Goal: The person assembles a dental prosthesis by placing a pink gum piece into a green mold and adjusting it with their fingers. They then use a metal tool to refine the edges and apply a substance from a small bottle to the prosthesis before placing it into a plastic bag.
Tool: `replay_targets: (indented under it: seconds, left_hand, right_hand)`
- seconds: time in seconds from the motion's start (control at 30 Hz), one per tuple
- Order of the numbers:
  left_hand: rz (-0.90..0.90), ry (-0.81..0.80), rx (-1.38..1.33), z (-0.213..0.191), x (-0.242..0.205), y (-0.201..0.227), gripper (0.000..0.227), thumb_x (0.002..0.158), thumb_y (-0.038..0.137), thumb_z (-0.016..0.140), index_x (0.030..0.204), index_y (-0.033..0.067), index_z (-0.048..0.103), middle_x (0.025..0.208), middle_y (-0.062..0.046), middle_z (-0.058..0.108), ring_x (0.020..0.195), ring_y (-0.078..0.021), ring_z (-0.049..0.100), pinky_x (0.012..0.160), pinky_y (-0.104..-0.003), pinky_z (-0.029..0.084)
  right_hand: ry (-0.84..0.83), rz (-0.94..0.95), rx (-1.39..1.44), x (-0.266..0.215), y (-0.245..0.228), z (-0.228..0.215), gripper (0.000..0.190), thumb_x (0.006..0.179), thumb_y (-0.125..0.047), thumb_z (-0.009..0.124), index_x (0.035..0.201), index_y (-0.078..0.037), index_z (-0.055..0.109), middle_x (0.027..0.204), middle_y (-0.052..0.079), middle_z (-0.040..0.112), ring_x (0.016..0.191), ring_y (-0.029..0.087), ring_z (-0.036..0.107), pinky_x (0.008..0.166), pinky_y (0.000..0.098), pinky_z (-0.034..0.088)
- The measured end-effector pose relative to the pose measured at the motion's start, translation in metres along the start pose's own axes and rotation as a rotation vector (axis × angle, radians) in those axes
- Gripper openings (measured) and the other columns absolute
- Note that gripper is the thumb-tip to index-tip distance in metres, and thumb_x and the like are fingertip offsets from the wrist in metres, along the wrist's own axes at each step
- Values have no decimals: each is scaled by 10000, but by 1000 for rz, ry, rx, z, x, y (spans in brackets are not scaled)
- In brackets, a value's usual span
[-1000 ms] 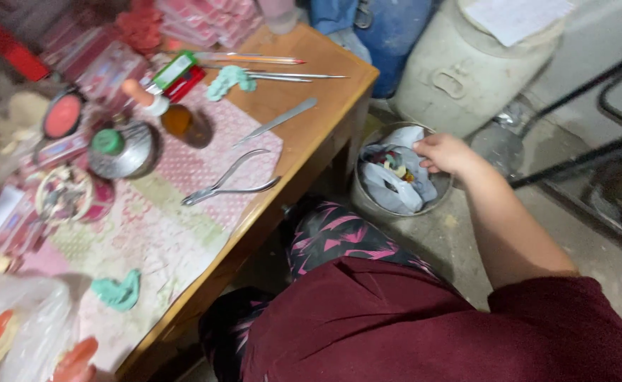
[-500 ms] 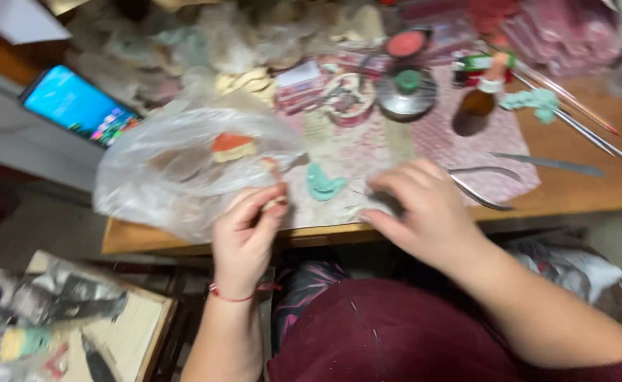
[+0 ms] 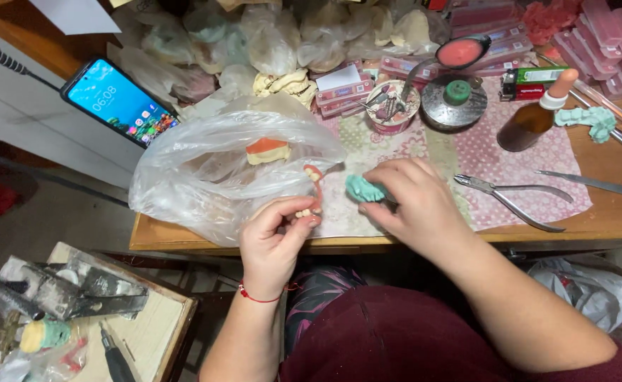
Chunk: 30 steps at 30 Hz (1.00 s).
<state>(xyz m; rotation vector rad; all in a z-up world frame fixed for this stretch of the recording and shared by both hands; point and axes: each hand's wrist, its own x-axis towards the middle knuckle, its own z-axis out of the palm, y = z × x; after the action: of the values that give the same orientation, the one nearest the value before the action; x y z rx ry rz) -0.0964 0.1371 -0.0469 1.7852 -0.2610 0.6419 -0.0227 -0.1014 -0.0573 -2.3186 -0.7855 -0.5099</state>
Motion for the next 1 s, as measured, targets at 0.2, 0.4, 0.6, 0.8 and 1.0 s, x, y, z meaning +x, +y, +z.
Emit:
replay_targets:
  seconds: [0.2, 0.4, 0.6, 0.8, 1.0]
  left_hand:
    - [213, -175, 108, 18, 23, 25, 188, 903, 168, 803, 1088, 127, 810, 1019, -59, 799, 804, -252, 713, 747, -364, 581]
    - [411, -402, 188, 24, 48, 17, 152, 990, 278, 714, 1080, 181, 788, 1037, 0, 769, 908, -281, 641, 878, -379, 544]
    - [349, -510, 60, 26, 58, 7, 139, 982, 281, 723, 1034, 166, 783, 1003, -15, 738, 961, -292, 612, 937, -411, 525]
    - [314, -581, 5, 28, 60, 0, 157, 977, 310, 735, 1044, 174, 774, 1007, -18, 720, 996, -285, 626, 955, -419, 521]
    - [353, -575, 48, 33, 54, 16, 303, 963, 422, 717, 1088, 146, 730, 1055, -57, 698, 1057, -332, 639, 965, -471, 512]
  right_hand:
    - [-136, 213, 617, -3, 2, -9, 838, 678, -62, 847, 1442, -102, 504, 1098, 112, 772, 695, 158, 679, 668, 304, 575]
    - [-247, 289, 1115, -4, 16, -7, 958, 717, 100, 812, 1548, -53, 359, 1132, 123, 684, 732, 68, 670, 629, 206, 576]
    - [-287, 325, 1307, -4, 17, -12, 931, 745, 109, 800, 1555, -43, 366, 1119, 127, 659, 800, 124, 757, 688, 297, 677]
    - [-314, 320, 1452, -3, 19, -15, 899, 744, 121, 805, 1533, -1, 390, 1067, 146, 638, 799, 175, 782, 692, 401, 729]
    - [-278, 339, 1521, -4, 23, -16, 882, 714, 130, 829, 1495, 25, 433, 1009, 127, 608, 783, 223, 803, 692, 438, 730]
